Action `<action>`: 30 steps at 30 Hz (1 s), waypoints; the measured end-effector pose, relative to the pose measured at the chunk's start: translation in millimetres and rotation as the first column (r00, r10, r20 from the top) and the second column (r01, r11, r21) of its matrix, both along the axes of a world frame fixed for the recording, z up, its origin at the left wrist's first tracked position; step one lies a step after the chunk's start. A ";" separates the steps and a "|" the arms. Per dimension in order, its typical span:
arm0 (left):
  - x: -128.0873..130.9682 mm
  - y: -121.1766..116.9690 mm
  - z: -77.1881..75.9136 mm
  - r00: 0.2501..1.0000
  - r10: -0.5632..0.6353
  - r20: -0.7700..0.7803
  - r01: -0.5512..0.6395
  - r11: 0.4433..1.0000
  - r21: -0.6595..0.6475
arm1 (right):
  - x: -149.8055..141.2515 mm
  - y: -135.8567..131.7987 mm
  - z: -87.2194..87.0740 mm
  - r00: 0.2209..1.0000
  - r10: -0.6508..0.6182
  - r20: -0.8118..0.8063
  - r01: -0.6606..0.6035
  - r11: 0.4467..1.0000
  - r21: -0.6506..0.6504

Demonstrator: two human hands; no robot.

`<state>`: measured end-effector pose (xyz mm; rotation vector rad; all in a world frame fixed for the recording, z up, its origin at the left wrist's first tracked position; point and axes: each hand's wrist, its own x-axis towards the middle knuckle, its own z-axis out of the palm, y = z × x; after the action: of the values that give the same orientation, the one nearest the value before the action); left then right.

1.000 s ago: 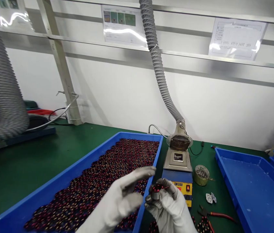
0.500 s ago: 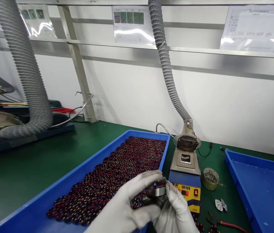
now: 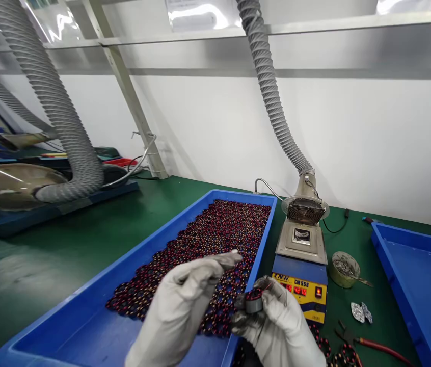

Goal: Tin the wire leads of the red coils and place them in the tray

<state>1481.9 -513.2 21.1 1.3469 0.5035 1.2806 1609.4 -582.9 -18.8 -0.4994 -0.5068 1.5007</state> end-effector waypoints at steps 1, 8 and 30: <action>-2.2 0.8 1.6 0.998 0.008 -0.070 -0.009 1.000 -0.001 | 3.5 2.8 -4.5 1.000 0.005 -0.003 -0.005 1.000 0.000; 13.2 -2.6 -0.9 0.937 -0.193 -0.292 0.202 0.979 0.002 | 8.2 11.9 -19.2 0.999 -0.017 0.032 0.017 1.000 0.006; 30.7 -0.5 -10.9 0.981 0.010 0.195 0.048 0.955 -0.291 | -16.0 10.7 -29.2 -0.226 -0.884 0.409 0.596 0.206 0.776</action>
<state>1512.6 -513.7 10.2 0.9647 0.5208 1.2505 1593.4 -572.2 -48.1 -1.0925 -0.9390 -0.3327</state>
